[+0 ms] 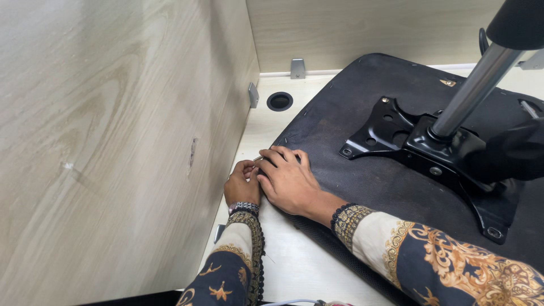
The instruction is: The person uses a screwdriver to fasten screws into the underside of an office chair seat, securing the seat to its central gas-lift column. The person works on multiple screw locations around the seat base.
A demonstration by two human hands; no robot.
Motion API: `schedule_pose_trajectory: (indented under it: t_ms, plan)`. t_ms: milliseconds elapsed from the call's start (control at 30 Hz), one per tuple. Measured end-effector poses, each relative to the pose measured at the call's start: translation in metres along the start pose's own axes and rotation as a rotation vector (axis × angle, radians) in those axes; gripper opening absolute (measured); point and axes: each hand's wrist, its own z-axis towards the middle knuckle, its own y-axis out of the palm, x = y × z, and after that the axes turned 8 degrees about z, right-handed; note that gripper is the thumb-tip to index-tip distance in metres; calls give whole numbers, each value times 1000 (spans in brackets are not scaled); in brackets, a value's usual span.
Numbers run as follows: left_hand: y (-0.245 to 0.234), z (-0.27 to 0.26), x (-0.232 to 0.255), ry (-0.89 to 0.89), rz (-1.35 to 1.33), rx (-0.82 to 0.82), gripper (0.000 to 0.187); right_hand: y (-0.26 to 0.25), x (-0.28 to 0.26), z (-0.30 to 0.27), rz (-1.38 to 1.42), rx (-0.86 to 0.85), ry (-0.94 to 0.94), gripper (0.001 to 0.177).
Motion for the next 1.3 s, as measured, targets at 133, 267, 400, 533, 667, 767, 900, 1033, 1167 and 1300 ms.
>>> schedule_pose_trajectory:
  t_ms: [133, 267, 400, 533, 667, 767, 900, 1033, 1167, 1300]
  plan:
    - [1, 1, -6, 42, -8, 8, 20, -6, 1, -4, 105, -2, -14, 40]
    - [0, 2, -9, 26, -151, 133, 20, -21, 7, -23, 252, 37, -79, 32]
    - [-9, -5, 21, -12, -259, 287, 15, -48, 24, -53, 245, 157, -15, 15]
    - [-3, -29, 93, 123, -366, 337, 18, -90, 50, -94, 242, 286, -42, 11]
    - [29, -83, 175, 235, -396, 244, 19, -137, 83, -147, 138, 345, -36, 11]
    - [62, -129, 218, 304, -436, 171, 20, -165, 103, -184, 8, 385, -145, 13]
    - [94, -174, 251, 317, -468, 125, 18, -186, 107, -221, -41, 351, -126, 8]
    - [112, -201, 263, 244, -505, 78, 19, -217, 124, -252, 39, 232, -131, 14]
    - [134, -226, 273, 141, -477, 102, 16, -242, 152, -278, -51, 252, 19, 15]
    - [147, -256, 275, 201, -234, 104, 6, -254, 184, -301, -264, 197, 293, 19]
